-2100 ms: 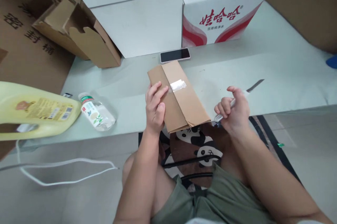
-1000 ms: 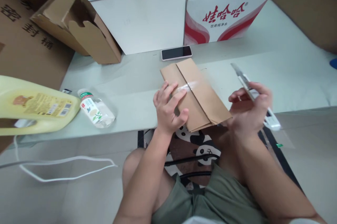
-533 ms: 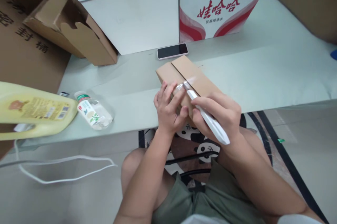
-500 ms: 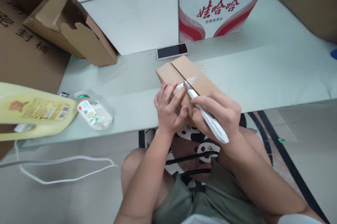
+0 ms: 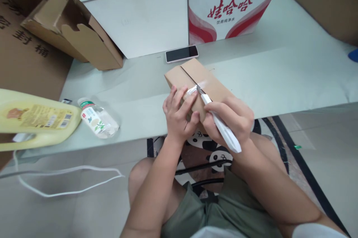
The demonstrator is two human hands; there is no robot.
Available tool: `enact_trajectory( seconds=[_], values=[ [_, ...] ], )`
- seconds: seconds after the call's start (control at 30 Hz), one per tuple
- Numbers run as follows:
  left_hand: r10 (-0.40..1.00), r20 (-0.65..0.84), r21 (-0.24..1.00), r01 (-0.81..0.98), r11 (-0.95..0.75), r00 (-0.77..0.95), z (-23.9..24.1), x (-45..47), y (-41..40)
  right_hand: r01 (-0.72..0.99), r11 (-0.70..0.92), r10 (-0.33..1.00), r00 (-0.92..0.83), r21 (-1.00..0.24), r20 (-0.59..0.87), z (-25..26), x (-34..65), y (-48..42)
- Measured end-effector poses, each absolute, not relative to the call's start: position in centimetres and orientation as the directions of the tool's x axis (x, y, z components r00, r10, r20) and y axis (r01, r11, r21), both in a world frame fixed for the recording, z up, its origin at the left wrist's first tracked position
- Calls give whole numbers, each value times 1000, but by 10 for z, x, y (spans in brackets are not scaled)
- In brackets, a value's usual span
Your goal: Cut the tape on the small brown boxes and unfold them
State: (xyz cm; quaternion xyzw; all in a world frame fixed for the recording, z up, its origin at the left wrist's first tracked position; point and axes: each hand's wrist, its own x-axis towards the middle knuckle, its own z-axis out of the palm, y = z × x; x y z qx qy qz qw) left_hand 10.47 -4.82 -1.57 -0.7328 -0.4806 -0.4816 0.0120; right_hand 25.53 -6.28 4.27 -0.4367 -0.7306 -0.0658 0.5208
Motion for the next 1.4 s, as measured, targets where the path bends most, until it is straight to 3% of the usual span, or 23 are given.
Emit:
enact_trajectory(
  seconds=[0.23, 0.53, 0.97, 1.07, 1.13, 1.27, 1.4],
  values=[
    [669, 738, 398, 743, -537, 88, -15, 102, -47, 678, 649, 529, -74, -347, 845, 39, 260, -64],
    [684, 726, 418, 741, -526, 76, -18, 102, -47, 795, 523, 647, -138, -306, 750, 47, 254, -64],
    [618, 785, 383, 753, -535, 40, -19, 101, -46, 504, 788, 439, -55, -355, 897, 40, 271, -68],
    [603, 797, 405, 726, -556, 18, -21, 95, -48, 480, 828, 285, 85, -290, 955, 32, 276, -61],
    [613, 790, 429, 703, -567, 12, -22, 90, -50, 535, 777, 252, 219, -331, 943, 22, 281, -53],
    [673, 739, 539, 626, -564, -30, -21, 74, -50, 457, 577, 522, 431, -677, 736, 0, 293, -38],
    [787, 558, 795, 443, -415, -263, -23, 53, -42, 247, 296, 862, 347, -923, 369, -16, 300, -28]
  ],
)
